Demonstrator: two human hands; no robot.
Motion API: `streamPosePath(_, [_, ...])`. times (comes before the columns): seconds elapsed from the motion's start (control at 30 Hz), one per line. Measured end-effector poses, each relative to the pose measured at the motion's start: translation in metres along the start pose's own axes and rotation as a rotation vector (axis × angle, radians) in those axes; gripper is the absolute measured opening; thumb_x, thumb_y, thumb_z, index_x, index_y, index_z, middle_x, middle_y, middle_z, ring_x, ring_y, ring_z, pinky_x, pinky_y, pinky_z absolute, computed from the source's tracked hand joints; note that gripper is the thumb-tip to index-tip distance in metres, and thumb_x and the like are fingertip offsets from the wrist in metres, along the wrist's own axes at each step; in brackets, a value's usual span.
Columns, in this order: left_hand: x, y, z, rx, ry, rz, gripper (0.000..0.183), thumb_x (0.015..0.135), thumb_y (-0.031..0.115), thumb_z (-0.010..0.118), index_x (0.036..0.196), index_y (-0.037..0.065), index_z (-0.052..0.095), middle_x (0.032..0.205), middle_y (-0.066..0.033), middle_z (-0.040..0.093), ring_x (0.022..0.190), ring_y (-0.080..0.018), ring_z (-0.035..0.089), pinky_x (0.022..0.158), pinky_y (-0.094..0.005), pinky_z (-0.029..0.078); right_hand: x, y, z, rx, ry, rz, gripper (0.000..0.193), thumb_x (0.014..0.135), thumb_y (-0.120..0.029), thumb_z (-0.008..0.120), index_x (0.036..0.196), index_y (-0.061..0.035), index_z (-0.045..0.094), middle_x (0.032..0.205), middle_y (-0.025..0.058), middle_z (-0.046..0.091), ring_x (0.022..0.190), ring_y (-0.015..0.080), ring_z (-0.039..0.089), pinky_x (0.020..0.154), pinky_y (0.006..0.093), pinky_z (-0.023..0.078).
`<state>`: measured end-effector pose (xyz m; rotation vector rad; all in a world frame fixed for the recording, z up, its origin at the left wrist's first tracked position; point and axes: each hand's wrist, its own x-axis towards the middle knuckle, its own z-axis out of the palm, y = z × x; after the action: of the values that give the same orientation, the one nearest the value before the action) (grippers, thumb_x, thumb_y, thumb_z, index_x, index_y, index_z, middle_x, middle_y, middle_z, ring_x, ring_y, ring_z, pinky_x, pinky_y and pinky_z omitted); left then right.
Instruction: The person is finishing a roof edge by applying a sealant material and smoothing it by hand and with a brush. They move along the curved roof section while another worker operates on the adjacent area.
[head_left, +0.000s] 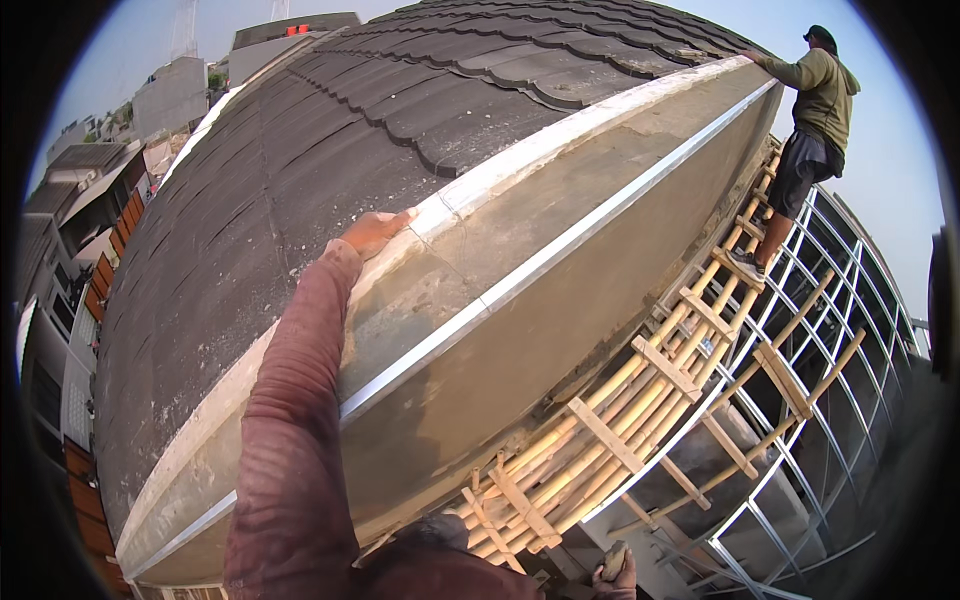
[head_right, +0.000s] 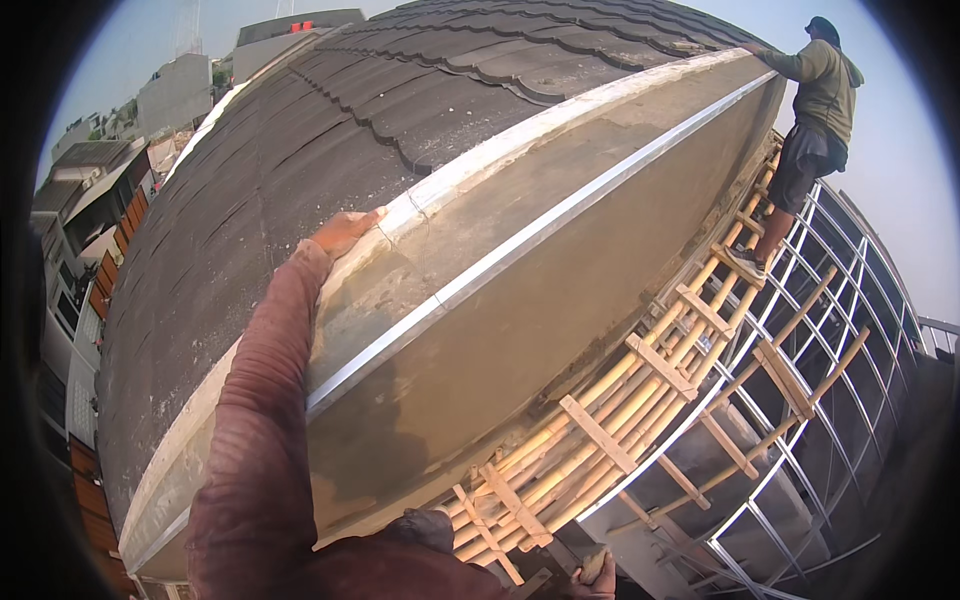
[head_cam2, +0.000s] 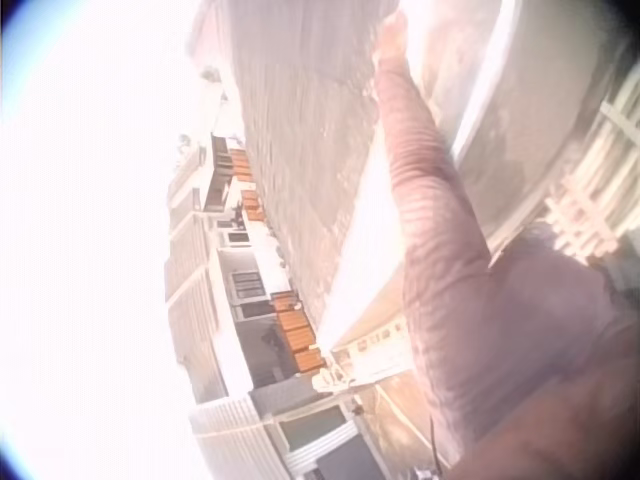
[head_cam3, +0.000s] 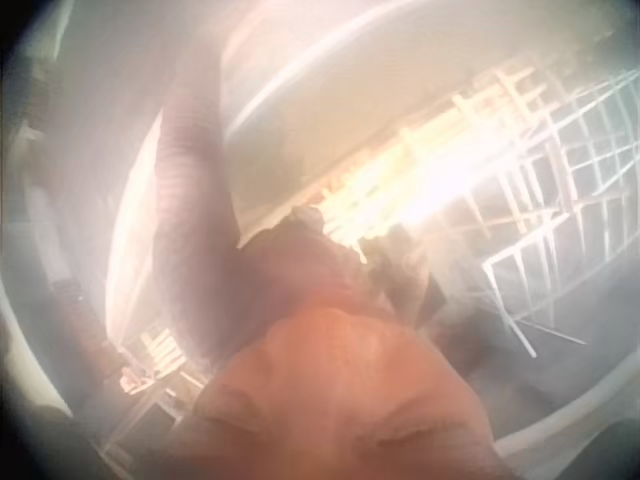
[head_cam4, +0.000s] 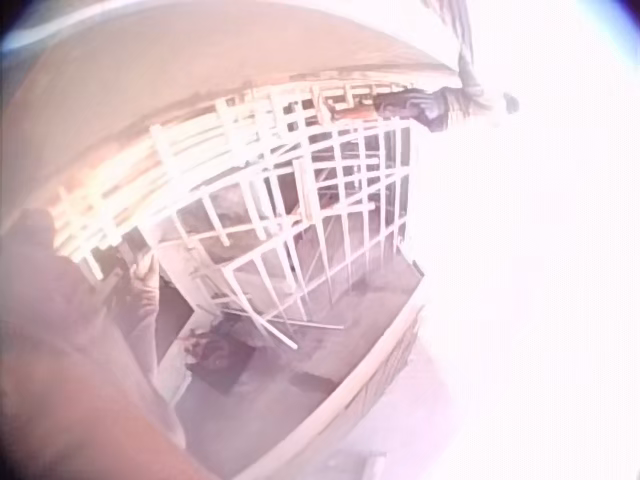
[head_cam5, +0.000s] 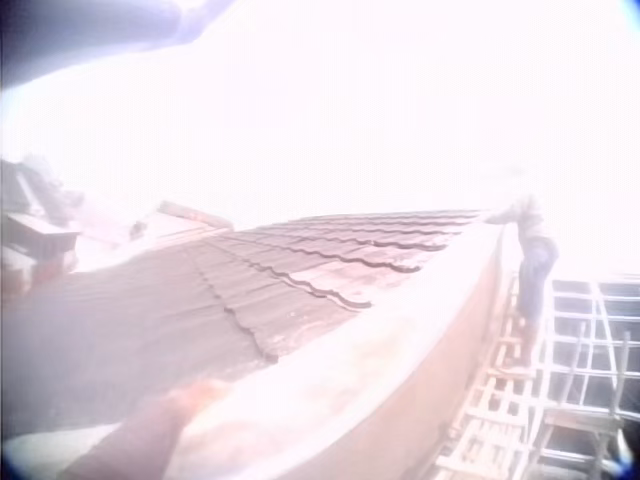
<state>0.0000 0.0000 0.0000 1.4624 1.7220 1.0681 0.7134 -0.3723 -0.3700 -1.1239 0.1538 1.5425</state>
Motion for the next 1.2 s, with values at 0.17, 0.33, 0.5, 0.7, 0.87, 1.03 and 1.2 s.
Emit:
streamPosePath(0.17, [0.004,0.004,-0.008,-0.111,0.005,0.024,0.066,0.101,0.058,0.058,0.124,-0.002,0.072,0.113,-0.0159,0.075,0.101,-0.0231,0.067,0.092,-0.0369,0.051,0.031,-0.104,0.121,-0.086,-0.136,-0.008,0.038,0.092,-0.053,0.063,0.113,-0.0224,0.067,0.087,0.0006,0.069,0.071,0.0212,0.065,0.053,0.0289,0.047])
streamPosePath(0.33, [0.013,-0.003,-0.008,-0.083,0.006,-0.01,0.066,0.1,0.059,0.061,0.119,-0.003,0.074,0.108,-0.0163,0.075,0.097,-0.0233,0.067,0.089,-0.0382,0.052,-0.002,-0.192,0.272,-0.291,-0.241,-0.475,0.034,0.093,-0.034,0.064,0.124,-0.0188,0.063,0.103,0.0,0.07,0.082,0.0176,0.067,0.057,0.0311,0.048])
streamPosePath(0.5, [0.017,-0.015,-0.002,-0.097,0.026,0.005,0.068,0.098,0.06,0.063,0.118,-0.004,0.074,0.104,-0.0175,0.075,0.096,-0.025,0.068,0.088,-0.0394,0.052,-0.082,-0.274,0.495,-0.763,-0.766,-0.847,0.063,0.1,-0.033,0.068,0.149,-0.0019,0.044,0.133,0.0093,0.063,0.117,0.0209,0.064,0.093,0.0414,0.055])
streamPosePath(0.7, [0.019,-0.017,0.003,-0.025,0.088,0.021,0.077,0.096,0.068,0.059,0.114,-0.005,0.075,0.1,-0.025,0.075,0.094,-0.0341,0.071,0.088,-0.0436,0.053,-0.138,-0.217,0.773,-1.268,-1.164,-1.012,0.075,0.091,-0.04,0.079,0.144,0.0022,0.047,0.132,0.0107,0.062,0.121,0.0189,0.061,0.104,0.0339,0.048])
streamPosePath(0.87, [0.014,-0.01,-0.003,-0.061,0.049,0.029,0.074,0.096,0.066,0.061,0.109,-0.005,0.077,0.092,-0.0227,0.074,0.085,-0.0309,0.07,0.08,-0.0422,0.054,-0.109,-0.115,0.934,-1.741,-1.294,-1.06,0.066,0.087,-0.042,0.083,0.131,-0.001,0.058,0.115,0.007,0.067,0.106,0.0167,0.064,0.089,0.0326,0.054])
streamPosePath(1.03, [0.017,-0.015,0.0,-0.067,0.08,0.031,0.07,0.095,0.064,0.064,0.099,-0.005,0.077,0.077,-0.0147,0.069,0.072,-0.0217,0.063,0.066,-0.0401,0.05,-0.058,-0.016,1.011,-2.058,-1.395,-0.872,0.058,0.082,-0.041,0.088,0.123,-0.007,0.066,0.112,0.0089,0.071,0.099,0.0206,0.066,0.08,0.0347,0.055])
streamPosePath(1.2, [0.012,0.005,-0.01,-0.017,-0.012,-0.049,0.078,0.091,0.069,0.065,0.106,-0.007,0.077,0.087,-0.0233,0.075,0.077,-0.0306,0.072,0.073,-0.0405,0.055,-0.008,0.021,1.031,-2.339,-1.392,-0.717,0.053,0.081,-0.039,0.088,0.123,-0.0108,0.07,0.114,0.0055,0.071,0.104,0.0206,0.064,0.082,0.0357,0.054])
